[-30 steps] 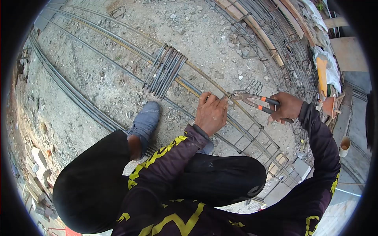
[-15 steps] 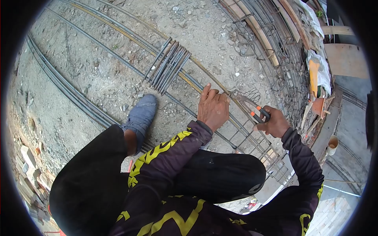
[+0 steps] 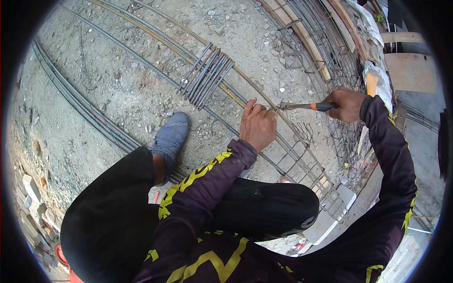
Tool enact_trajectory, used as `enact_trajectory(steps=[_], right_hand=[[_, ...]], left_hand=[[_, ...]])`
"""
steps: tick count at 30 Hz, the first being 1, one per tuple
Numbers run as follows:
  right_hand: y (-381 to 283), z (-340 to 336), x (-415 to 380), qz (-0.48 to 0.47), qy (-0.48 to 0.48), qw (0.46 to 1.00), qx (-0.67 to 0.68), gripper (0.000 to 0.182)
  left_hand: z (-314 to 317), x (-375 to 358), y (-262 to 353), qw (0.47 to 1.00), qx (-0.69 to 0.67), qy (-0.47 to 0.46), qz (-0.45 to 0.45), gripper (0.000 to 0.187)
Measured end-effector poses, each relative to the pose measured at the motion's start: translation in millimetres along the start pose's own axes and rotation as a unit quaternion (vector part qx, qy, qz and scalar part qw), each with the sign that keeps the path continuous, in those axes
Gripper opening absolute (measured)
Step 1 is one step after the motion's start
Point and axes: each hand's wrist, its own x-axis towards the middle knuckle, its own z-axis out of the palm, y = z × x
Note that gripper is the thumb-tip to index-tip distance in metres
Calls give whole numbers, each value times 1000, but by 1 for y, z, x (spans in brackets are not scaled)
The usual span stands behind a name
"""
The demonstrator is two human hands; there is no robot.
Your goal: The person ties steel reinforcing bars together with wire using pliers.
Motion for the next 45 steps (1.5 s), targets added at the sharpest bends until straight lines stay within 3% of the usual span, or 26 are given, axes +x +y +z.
enact_trajectory(steps=[1, 4, 7, 10, 15, 16, 18, 21, 24, 27, 28, 30, 32, 34, 37, 38, 41, 43, 44, 45], right_hand=[[-4, -7, 1, 40, -117, 988, 94, 28], [11, 12, 3, 74, -188, 926, 319, 41], [16, 65, -7, 53, -153, 880, 446, 42], [7, 92, -16, 43, -78, 887, 453, 40], [5, 102, -18, 53, -58, 899, 430, 35], [2, 99, -19, 57, -54, 899, 431, 33], [-1, 94, -21, 37, -53, 910, 410, 28], [1, 81, -19, -6, -93, 927, 364, 30], [9, 62, -20, 34, -164, 910, 380, 37], [6, 42, -22, 45, -99, 962, 251, 42], [15, 48, -22, -45, 45, 998, 17, 49], [1, 48, -30, -33, 235, 951, -199, 46], [-6, 52, -31, -39, 400, 855, -328, 43], [3, 58, -26, 0, 330, 894, -302, 43], [12, 58, -13, 58, 208, 950, -226, 39], [5, 47, -12, 64, 159, 967, -190, 37], [10, 41, -2, 41, 50, 990, -127, 33], [17, 38, 5, 8, 8, 992, -128, 31], [-15, 4, 2, 201, -166, 961, 93, 28], [-13, 1, 5, 190, -206, 950, 135, 27]], left_hand=[[1, -1, -1, 1000, -3, 6, 3, 16], [2, 0, 1, 999, -16, 27, 6, 16], [0, 2, 2, 1000, -12, 24, -2, 14], [-2, -1, 4, 999, -3, -26, -20, 19], [-50, 17, 45, 995, 29, -68, -63, 46], [-57, 18, 57, 997, 20, -76, -4, 65], [-47, 20, 80, 988, -25, -52, 140, 74], [-4, 22, 103, 984, 1, -40, 176, 80], [4, 50, 108, 978, 16, -173, 118, 74], [20, 75, 115, 983, 5, -184, 7, 67], [21, 81, 112, 981, -14, -196, 1, 63], [18, 100, 104, 975, -50, -215, -18, 53], [15, 113, 96, 969, -116, -217, -18, 45], [11, 117, 96, 965, -137, -222, 3, 34], [16, 109, 116, 956, -52, -288, -2, 29], [10, 98, 126, 976, 39, -198, 80, 30], [-1, 100, 122, 964, 41, -251, 79, 27], [1, 97, 120, 982, 25, -175, 72, 20], [3, 95, 117, 988, 2, -135, 71, 18], [7, 91, 114, 993, -21, -96, 70, 16]])
